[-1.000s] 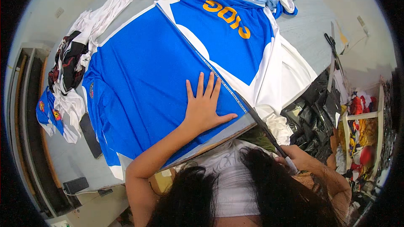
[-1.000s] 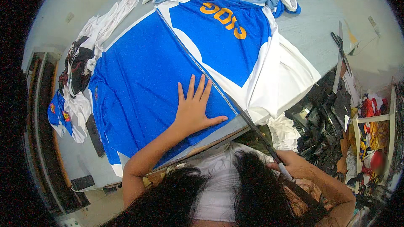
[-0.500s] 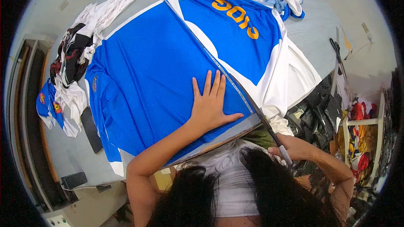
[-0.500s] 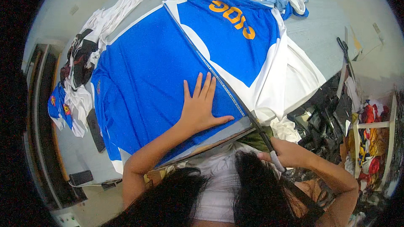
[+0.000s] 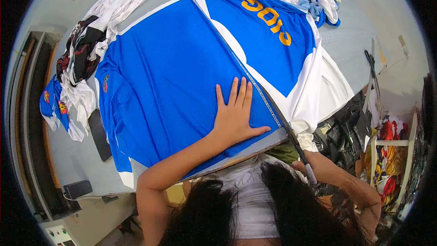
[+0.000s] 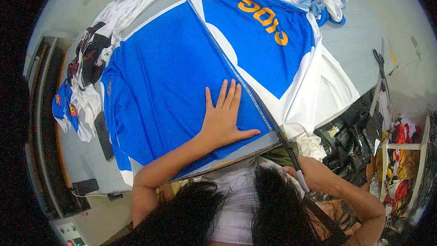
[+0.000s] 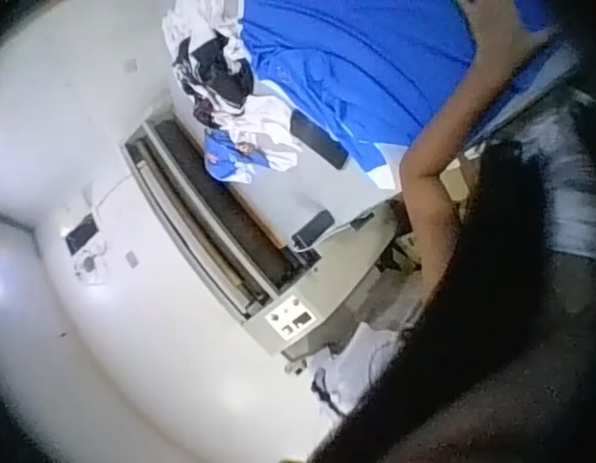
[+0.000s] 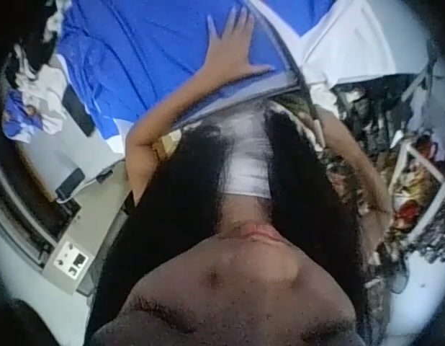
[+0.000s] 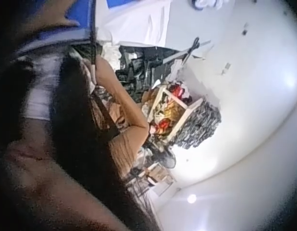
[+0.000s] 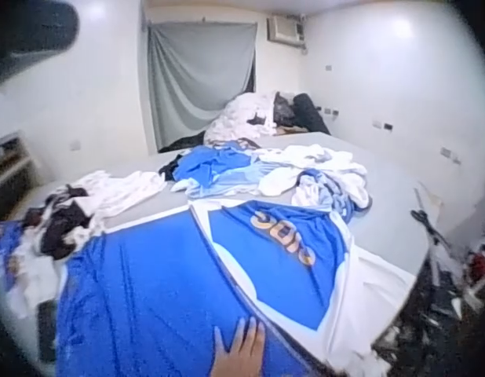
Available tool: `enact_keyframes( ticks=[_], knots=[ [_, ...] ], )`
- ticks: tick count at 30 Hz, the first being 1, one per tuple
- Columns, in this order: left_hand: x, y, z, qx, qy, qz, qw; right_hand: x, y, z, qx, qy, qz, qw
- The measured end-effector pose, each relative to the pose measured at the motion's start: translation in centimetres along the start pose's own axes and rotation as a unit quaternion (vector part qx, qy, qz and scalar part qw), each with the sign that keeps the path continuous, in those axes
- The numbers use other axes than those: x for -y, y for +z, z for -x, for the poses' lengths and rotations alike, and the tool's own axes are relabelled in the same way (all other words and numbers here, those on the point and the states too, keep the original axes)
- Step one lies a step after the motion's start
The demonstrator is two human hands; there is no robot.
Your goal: Using large scissors to cut pieces of blue and white jersey fabric on a large workshop table.
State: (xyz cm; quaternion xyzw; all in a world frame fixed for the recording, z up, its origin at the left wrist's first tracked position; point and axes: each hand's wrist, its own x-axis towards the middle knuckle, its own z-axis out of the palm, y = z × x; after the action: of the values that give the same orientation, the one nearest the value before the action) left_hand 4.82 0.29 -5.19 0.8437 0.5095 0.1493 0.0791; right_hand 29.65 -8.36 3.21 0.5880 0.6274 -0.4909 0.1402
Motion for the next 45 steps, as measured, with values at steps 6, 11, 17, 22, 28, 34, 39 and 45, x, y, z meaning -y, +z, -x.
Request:
enact_keyframes(
  ticks=[6,11,17,22,28,34,39,45],
  knots=[
    [-0.5,-0.1,-0.4,-0.016,0.019,0.009,1.0,0.2,-1.1,-0.3,-0.018,-0.093,-0.027,0.995],
    [1.9,-1.0,-1.4,-0.042,-0.051,0.128,0.99,2.4,-2.9,-2.9,0.051,-0.025,-0.026,0.998],
    [5.5,-1.9,-2.9,-0.094,-0.005,-0.065,0.993,2.1,-1.7,-3.2,-0.002,-0.135,-0.058,0.989],
    [5.9,-1.4,-2.3,-0.01,-0.054,-0.072,0.996,2.7,-2.5,-3.6,0.047,-0.102,-0.093,0.989],
    [6.1,-0.8,-2.1,-0.039,-0.047,-0.059,0.996,3.1,-2.7,-3.2,0.044,-0.09,-0.083,0.991],
    [6.0,-1.0,-1.9,-0.034,-0.052,-0.062,0.996,2.3,-1.7,-3.4,0.005,-0.016,0.02,1.0],
    [6.1,-0.8,-1.7,-0.047,-0.059,-0.055,0.996,4.4,-3.3,-3.3,0.057,0.049,-0.018,0.997],
    [5.9,-0.9,-1.7,-0.048,-0.066,-0.049,0.995,4.6,-4.3,-4.9,0.035,-0.017,0.019,0.999]
  ],
)
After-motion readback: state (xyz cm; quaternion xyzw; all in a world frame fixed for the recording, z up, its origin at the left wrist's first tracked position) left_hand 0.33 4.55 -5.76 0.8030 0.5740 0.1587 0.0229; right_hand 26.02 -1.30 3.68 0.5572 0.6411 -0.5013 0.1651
